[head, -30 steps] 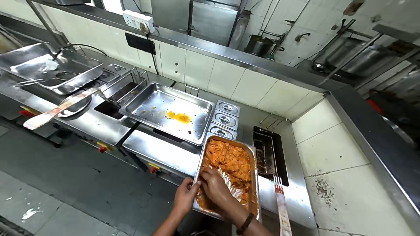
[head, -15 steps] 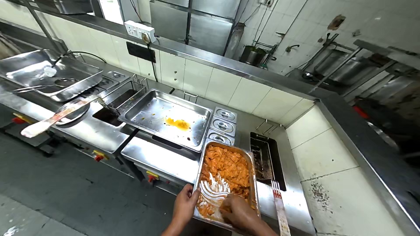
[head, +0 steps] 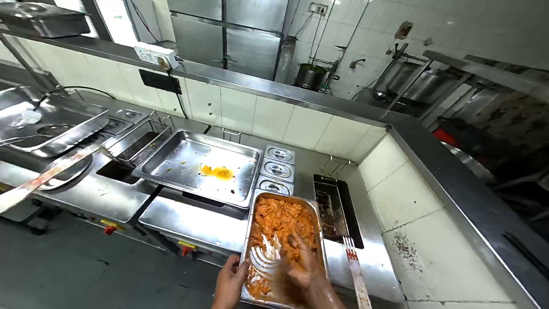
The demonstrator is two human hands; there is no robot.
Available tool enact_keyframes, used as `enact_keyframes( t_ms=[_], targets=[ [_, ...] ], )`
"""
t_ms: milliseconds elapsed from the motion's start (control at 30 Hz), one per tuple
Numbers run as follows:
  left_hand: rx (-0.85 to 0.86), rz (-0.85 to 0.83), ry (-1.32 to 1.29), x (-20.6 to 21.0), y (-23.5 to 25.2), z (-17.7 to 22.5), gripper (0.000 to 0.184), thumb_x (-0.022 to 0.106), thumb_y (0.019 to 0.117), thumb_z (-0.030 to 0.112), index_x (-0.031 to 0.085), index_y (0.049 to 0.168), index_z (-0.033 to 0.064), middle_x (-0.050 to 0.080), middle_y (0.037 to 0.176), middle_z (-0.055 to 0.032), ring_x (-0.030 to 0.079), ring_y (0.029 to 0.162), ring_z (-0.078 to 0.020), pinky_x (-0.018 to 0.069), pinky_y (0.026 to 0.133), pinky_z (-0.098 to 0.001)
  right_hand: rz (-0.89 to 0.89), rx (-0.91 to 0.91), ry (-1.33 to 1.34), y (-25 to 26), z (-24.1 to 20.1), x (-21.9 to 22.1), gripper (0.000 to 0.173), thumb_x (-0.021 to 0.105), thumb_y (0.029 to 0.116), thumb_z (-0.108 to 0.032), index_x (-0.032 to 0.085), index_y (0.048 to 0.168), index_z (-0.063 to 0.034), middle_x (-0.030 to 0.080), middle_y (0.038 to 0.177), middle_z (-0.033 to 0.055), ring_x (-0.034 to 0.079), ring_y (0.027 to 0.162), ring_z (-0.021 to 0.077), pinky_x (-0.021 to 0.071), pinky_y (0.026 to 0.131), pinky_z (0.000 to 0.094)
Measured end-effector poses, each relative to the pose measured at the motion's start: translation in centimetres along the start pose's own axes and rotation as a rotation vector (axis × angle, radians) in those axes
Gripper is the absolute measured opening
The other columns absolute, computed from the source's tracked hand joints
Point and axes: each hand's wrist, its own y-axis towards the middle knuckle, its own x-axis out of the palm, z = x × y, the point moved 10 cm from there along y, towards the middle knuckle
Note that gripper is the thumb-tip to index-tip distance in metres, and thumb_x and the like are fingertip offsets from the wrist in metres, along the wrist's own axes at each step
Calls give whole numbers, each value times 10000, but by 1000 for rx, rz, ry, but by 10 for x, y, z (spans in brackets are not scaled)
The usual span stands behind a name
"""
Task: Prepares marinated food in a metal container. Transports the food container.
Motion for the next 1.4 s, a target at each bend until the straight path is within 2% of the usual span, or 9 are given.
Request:
enact_keyframes(
  t_ms=[200,367,533,633,733,933,1133,1300,1400],
  targets=[
    [-11,-7,-7,-1,2,-4,344,666,914,446,645,937,103,635,725,-29,634,653,-168,558,665,-403,148,-41,-151,3,-8,-24,450,415,1086,-457,529,769,-158,494,563,-23,436,388,46,370,345,181],
    [-3,-4,-30,2,0,-3,349,666,915,449,642,936,101,632,719,-27,633,649,-167,561,657,-395,196,-36,-284,-21,-21,-10,285,437,1082,-255,509,1261,-44,639,1089,171,675,941,287,600,798,465],
    [-5,12,-47,1,0,-3,324,682,923,409,650,945,87,637,711,-34,630,640,-169,555,646,-396,85,-56,-151,-20,-31,-13,331,397,1086,-346,606,991,-107,629,723,44,592,530,104,512,457,230],
    [-2,2,-37,2,-1,-3,322,672,931,402,645,949,82,632,706,-37,629,639,-169,555,650,-401,61,-24,-24,-19,-19,-10,439,384,1069,-495,565,910,-128,633,754,77,631,602,188,561,525,345],
    [12,-10,-40,2,0,-3,309,672,936,385,636,946,79,634,700,-42,637,635,-173,560,643,-400,55,3,20,-13,-9,-5,522,393,1083,-458,478,651,-176,482,543,-19,473,413,84,425,384,219],
    [15,0,-32,1,0,0,324,669,928,393,641,957,71,627,719,-39,627,660,-170,553,668,-407,307,-105,-316,-14,-24,-30,355,485,1080,-385,511,819,-145,466,594,-9,429,425,84,396,385,231],
    [13,-6,-66,0,0,0,310,673,931,371,633,948,64,634,717,-49,641,662,-173,566,668,-397,109,-45,-485,-25,-42,-15,273,508,980,17,537,1251,23,639,1132,180,673,990,272,600,873,436],
    [2,-8,-118,2,-1,0,302,683,946,349,633,956,52,652,743,-63,653,678,-178,575,679,-397,28,-13,-159,-26,-30,-16,449,338,1099,-446,607,965,-112,643,742,61,614,568,139,548,500,286],
    [20,-13,-143,3,-2,0,294,679,944,341,626,953,52,646,727,-60,650,662,-177,578,663,-386,80,44,2,-21,-5,-20,464,369,1063,-515,589,965,-119,656,791,97,667,679,238,592,606,427]
  ],
)
